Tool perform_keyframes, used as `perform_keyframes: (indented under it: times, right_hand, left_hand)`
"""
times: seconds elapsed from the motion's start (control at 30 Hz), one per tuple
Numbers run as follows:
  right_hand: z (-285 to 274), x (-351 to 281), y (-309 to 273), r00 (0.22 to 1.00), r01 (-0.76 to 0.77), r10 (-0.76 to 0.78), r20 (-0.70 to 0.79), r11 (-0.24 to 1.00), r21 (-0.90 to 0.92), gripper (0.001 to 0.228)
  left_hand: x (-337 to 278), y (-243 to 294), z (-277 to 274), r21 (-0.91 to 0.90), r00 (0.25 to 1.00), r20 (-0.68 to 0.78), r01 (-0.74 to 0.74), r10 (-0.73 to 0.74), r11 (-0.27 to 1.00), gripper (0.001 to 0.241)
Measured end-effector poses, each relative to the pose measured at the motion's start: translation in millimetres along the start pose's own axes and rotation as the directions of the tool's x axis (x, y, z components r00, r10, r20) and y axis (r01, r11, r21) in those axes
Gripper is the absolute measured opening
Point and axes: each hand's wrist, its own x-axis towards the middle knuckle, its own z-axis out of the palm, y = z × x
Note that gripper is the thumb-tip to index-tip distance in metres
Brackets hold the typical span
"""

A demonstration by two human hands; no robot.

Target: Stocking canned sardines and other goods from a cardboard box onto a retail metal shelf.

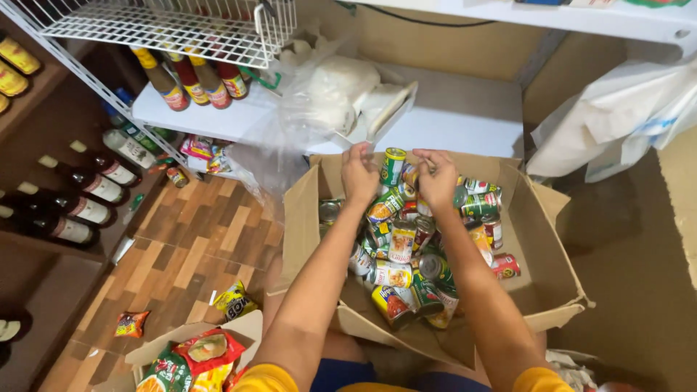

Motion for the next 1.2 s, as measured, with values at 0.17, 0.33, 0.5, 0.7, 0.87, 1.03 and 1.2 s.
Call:
perform_keyframes:
  times: [0.17, 0.33, 0.5, 0.7, 0.87, 1.03, 1.2]
  right_hand:
    - [51, -15, 63, 0.979, -0.204, 0.194, 0.067, 0.944, 0.258, 0.023]
    - [67, -48, 58, 0.970, -0.205, 0.187, 0.159, 0.973, 0.105, 0.028]
    - [76, -56, 66, 0.985, -0.061, 0.083, 0.151, 0.987, -0.145, 0.055]
    - [87, -29, 50, 0.934, -0.264, 0.315, 0.167, 0.926, -0.271, 0.084]
    - [102, 7, 37, 0.813, -0.403, 0.558, 0.168, 0.747, -0.529, 0.092]
    - [115, 14, 67, 0.778, -0.431, 0.610, 0.151, 0.693, -0.578, 0.078]
    - [104, -3, 70, 0.876, -0.318, 0.440, 0.199, 0.836, -0.447, 0.076]
  left_hand:
    - [-16, -6, 10, 0.248, 0.974, 0.186, 0.082, -0.130, 0.965, 0.041]
    - [-21, 2, 7, 0.509, 0.904, 0.335, 0.065, -0.267, 0.859, 0.046]
    - [-18, 10, 11, 0.654, 0.788, 0.455, 0.020, -0.414, 0.756, 0.051]
    - [-29, -18, 37, 0.632, 0.802, 0.475, -0.025, -0.361, 0.775, 0.041]
    - [-24, -16, 32, 0.656, 0.831, 0.389, 0.053, -0.397, 0.753, 0.037]
    - [-17, 2, 23, 0.660, 0.793, 0.421, 0.065, -0.440, 0.749, 0.059]
    - [-13, 14, 18, 0.510, 0.886, 0.333, 0.118, -0.322, 0.852, 0.056]
